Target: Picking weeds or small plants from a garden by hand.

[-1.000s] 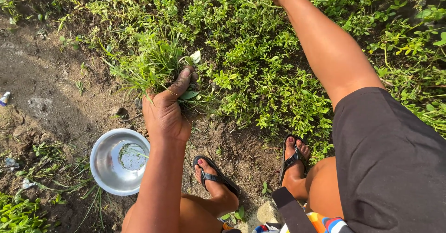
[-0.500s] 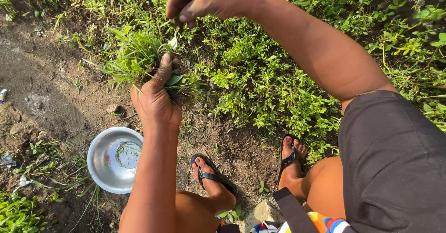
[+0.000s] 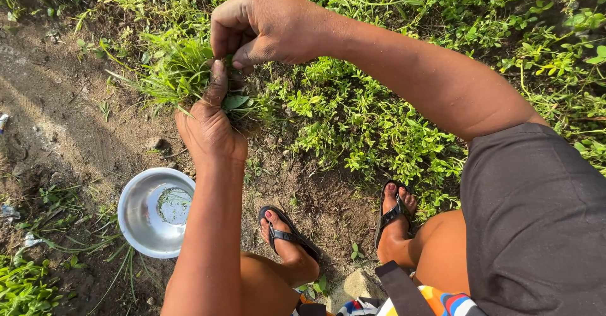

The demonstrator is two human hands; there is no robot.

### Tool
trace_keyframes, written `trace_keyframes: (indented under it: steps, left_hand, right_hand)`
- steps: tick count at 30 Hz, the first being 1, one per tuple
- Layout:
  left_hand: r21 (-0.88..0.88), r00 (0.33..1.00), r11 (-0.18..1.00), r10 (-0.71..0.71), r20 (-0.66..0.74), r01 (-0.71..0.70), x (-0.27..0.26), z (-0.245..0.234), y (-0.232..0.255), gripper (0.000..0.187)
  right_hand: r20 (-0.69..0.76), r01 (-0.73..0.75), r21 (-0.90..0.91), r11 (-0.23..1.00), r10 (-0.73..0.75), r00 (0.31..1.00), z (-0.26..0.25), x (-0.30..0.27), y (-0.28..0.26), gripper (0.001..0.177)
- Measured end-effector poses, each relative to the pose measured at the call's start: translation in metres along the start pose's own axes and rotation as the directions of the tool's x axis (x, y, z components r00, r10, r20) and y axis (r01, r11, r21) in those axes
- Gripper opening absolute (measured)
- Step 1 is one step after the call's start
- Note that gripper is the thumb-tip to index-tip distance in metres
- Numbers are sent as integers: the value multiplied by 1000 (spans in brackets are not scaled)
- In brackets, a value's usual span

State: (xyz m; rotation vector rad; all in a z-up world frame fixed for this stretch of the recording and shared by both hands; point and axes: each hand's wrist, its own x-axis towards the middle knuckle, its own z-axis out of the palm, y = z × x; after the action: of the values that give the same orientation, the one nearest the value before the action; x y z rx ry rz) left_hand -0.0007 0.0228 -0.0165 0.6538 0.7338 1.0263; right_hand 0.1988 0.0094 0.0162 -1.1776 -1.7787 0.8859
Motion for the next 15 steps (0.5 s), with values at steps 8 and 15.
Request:
trace_keyframes:
  steps: [8, 15]
  left_hand:
    - [4, 998, 999, 42, 56, -43, 0, -5, 7, 25]
    - [12, 998, 998, 66, -22, -65, 12, -26, 3, 20]
  right_hand:
    - [104, -122, -85, 989, 131, 986, -26, 0, 24, 20]
    - [8, -343, -382, 858, 375, 927, -63, -23, 136, 35]
